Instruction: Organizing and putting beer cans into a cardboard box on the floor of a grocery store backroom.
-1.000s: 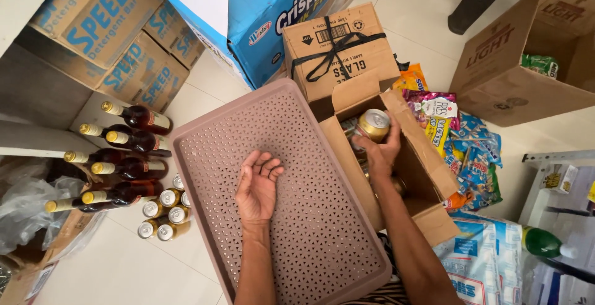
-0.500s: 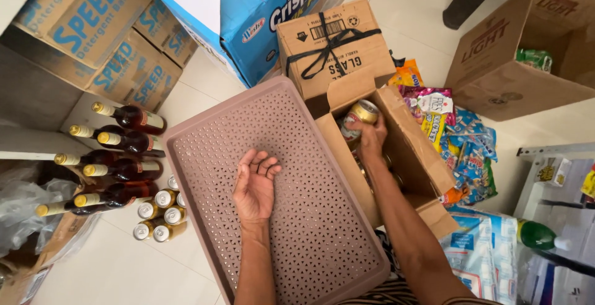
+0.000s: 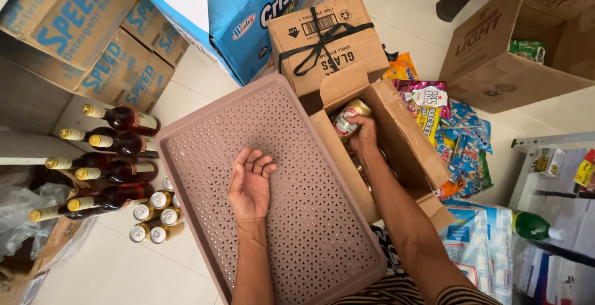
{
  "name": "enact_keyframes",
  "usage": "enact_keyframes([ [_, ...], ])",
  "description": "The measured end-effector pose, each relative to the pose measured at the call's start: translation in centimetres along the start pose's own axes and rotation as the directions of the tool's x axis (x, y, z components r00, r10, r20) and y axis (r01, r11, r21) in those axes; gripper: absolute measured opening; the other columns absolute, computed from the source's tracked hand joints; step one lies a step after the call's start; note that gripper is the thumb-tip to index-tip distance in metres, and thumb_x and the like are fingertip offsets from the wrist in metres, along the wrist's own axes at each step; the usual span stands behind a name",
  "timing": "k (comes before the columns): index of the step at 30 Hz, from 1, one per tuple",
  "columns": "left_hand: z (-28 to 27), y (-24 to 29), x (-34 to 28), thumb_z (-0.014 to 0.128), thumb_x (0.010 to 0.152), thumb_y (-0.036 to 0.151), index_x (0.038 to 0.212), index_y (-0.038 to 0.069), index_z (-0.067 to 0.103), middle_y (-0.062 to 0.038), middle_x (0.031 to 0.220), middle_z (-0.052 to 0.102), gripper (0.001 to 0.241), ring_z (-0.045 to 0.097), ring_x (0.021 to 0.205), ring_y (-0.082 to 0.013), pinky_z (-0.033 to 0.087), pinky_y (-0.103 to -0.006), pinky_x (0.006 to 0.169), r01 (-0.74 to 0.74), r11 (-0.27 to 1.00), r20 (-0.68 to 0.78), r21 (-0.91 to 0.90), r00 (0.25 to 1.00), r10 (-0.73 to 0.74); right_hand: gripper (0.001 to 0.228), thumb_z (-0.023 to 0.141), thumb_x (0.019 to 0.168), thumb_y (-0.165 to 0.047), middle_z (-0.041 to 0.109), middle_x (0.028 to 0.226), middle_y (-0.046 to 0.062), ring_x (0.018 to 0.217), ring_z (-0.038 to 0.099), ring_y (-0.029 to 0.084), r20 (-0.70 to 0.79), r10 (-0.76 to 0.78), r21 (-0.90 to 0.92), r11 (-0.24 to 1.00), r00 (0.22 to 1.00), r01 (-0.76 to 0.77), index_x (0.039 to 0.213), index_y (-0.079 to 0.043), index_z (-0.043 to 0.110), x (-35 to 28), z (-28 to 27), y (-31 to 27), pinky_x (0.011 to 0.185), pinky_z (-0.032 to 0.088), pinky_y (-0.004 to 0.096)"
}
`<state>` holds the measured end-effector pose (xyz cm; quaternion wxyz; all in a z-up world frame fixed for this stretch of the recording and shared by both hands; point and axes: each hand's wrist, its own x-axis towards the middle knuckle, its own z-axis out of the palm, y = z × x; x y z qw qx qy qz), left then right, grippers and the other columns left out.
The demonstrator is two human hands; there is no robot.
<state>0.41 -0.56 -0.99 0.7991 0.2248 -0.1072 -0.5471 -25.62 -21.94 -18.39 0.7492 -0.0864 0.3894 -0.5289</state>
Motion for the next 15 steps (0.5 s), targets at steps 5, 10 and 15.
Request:
enact_keyframes([
  [5,0.0,0.1,0.3,0.058,0.108,0.027,0.136,0.0,0.059,-0.017,0.125,0.066,0.04,0.063,0.113,-0.0316,0.052,-0.0476,0.099,-0.011,1.0,0.009,0.002,1.0,0.011,0.031,0.068,0.066,-0.005,0.07,0.089,0.011,0.084,0.069,0.032,0.026,0.07,0.014,0.997,0.997,-0.07,0.097,-0.003,0.067,0.3,-0.2,-0.1,0.085,0.059,0.05],
  [10,-0.1,0.2,0.0,0.058,0.108,0.027,0.137,0.0,0.059,-0.017,0.125,0.066,0.04,0.063,0.113,-0.0316,0.052,-0.0476,0.099,-0.016,1.0,0.005,-0.012,1.0,0.016,0.03,0.067,0.067,-0.007,0.07,0.088,0.014,0.082,0.068,0.035,-0.029,0.113,0.047,0.993,0.993,-0.112,0.097,-0.002,0.066,0.6,-2.0,0.2,0.083,0.059,0.051],
  [15,0.1,0.1,0.2,0.058,0.107,0.026,0.137,0.0,0.059,-0.017,0.126,0.066,0.04,0.063,0.113,-0.0318,0.052,-0.0476,0.099,-0.019,1.0,0.007,-0.018,1.0,0.019,0.03,0.067,0.068,-0.006,0.07,0.091,0.012,0.084,0.069,0.034,-0.04,0.061,0.111,0.992,0.997,-0.056,0.098,-0.004,0.066,1.9,-2.2,0.1,0.085,0.058,0.05],
])
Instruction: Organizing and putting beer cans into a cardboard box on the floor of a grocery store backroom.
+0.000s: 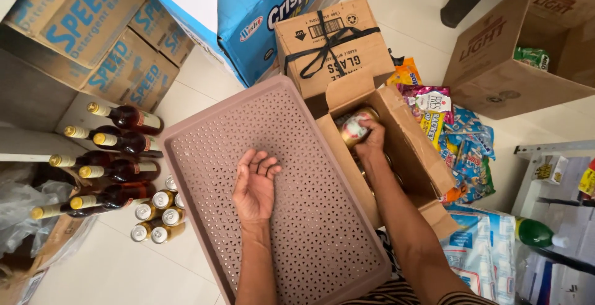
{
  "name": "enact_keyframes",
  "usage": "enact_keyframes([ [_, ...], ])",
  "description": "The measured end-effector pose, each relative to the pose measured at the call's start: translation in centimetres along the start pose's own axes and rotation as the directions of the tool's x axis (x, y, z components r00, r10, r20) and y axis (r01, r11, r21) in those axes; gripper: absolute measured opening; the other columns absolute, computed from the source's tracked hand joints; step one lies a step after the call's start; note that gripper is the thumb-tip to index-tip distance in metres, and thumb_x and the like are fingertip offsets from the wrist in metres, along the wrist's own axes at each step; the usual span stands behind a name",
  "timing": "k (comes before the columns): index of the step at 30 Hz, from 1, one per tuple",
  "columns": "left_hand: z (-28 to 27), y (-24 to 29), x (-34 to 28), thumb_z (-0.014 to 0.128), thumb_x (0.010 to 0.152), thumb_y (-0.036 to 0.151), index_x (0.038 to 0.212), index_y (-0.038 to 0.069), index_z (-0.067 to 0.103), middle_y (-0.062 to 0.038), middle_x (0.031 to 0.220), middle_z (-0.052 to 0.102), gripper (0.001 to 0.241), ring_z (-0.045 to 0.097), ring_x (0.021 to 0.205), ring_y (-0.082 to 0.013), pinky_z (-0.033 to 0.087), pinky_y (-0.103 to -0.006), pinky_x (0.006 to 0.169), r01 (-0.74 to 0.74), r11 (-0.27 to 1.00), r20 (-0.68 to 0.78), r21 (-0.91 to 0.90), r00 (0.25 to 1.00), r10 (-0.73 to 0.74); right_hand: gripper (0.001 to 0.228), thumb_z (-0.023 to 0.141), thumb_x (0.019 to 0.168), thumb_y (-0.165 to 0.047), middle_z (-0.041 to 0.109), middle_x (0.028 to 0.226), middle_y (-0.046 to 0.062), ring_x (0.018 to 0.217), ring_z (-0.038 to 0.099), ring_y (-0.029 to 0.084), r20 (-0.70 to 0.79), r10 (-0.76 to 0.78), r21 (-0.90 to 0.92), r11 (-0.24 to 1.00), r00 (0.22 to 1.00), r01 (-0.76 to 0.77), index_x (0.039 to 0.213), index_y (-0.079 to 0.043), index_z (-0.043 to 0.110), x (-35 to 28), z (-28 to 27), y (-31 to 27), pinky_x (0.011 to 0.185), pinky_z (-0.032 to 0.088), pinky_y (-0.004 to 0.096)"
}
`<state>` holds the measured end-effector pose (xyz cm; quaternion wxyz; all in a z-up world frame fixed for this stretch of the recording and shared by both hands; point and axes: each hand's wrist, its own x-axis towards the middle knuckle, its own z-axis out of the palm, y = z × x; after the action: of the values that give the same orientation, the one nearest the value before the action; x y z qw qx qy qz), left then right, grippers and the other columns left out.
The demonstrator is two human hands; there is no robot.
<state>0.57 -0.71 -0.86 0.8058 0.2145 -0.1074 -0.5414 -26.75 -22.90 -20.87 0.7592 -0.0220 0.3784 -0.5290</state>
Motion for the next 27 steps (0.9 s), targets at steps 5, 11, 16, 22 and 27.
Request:
enact_keyframes([
  [5,0.1,0.2,-0.2,0.059,0.107,0.026,0.137,0.0,0.059,-0.017,0.127,0.066,0.04,0.063,0.114,-0.0317,0.052,-0.0475,0.099,0.015,1.0,-0.008,-0.002,1.0,-0.015,0.032,0.068,0.067,-0.006,0.069,0.094,0.011,0.089,0.068,0.033,0.027,-0.033,0.109,0.994,0.999,0.03,0.099,-0.006,0.067,0.2,1.8,0.2,0.089,0.057,0.051],
  [11,0.4,0.0,0.1,0.06,0.107,0.026,0.137,0.0,0.059,-0.017,0.126,0.066,0.04,0.063,0.113,-0.0318,0.052,-0.0475,0.099,0.01,1.0,-0.004,-0.008,1.0,-0.01,0.038,0.067,0.066,-0.006,0.071,0.101,0.013,0.096,0.069,0.034,0.016,0.024,0.093,0.995,1.0,-0.025,0.104,-0.003,0.067,1.7,0.6,0.0,0.097,0.056,0.052],
  [16,0.2,-0.1,0.1,0.06,0.107,0.026,0.137,0.0,0.059,-0.017,0.126,0.066,0.04,0.063,0.113,-0.032,0.053,-0.0475,0.099,0.018,1.0,0.008,-0.014,1.0,-0.018,0.042,0.066,0.07,-0.01,0.072,0.108,0.013,0.101,0.069,0.035,0.005,0.107,-0.038,0.994,0.994,-0.107,0.111,-0.004,0.066,0.2,1.8,-0.9,0.101,0.052,0.056],
  [22,0.4,-0.1,0.1,0.06,0.107,0.026,0.136,0.0,0.059,-0.016,0.125,0.066,0.04,0.063,0.113,-0.0316,0.052,-0.0476,0.098,0.018,1.0,0.01,-0.006,1.0,-0.018,0.056,0.07,0.071,-0.025,0.069,0.119,0.012,0.106,0.067,0.032,-0.072,0.179,-0.316,0.929,0.981,-0.193,0.124,-0.009,0.062,-2.5,3.7,-2.2,0.096,0.049,0.058],
  [27,0.2,-0.3,0.3,0.059,0.107,0.027,0.137,0.0,0.059,-0.016,0.125,0.066,0.041,0.063,0.113,-0.0319,0.052,-0.0477,0.099,0.024,1.0,0.006,0.003,1.0,-0.024,0.067,0.074,0.069,-0.036,0.066,0.122,0.018,0.103,0.067,0.036,-0.15,0.222,-0.463,0.845,0.963,-0.267,0.127,-0.007,0.059,-3.7,4.7,-2.5,0.091,0.054,0.056],
])
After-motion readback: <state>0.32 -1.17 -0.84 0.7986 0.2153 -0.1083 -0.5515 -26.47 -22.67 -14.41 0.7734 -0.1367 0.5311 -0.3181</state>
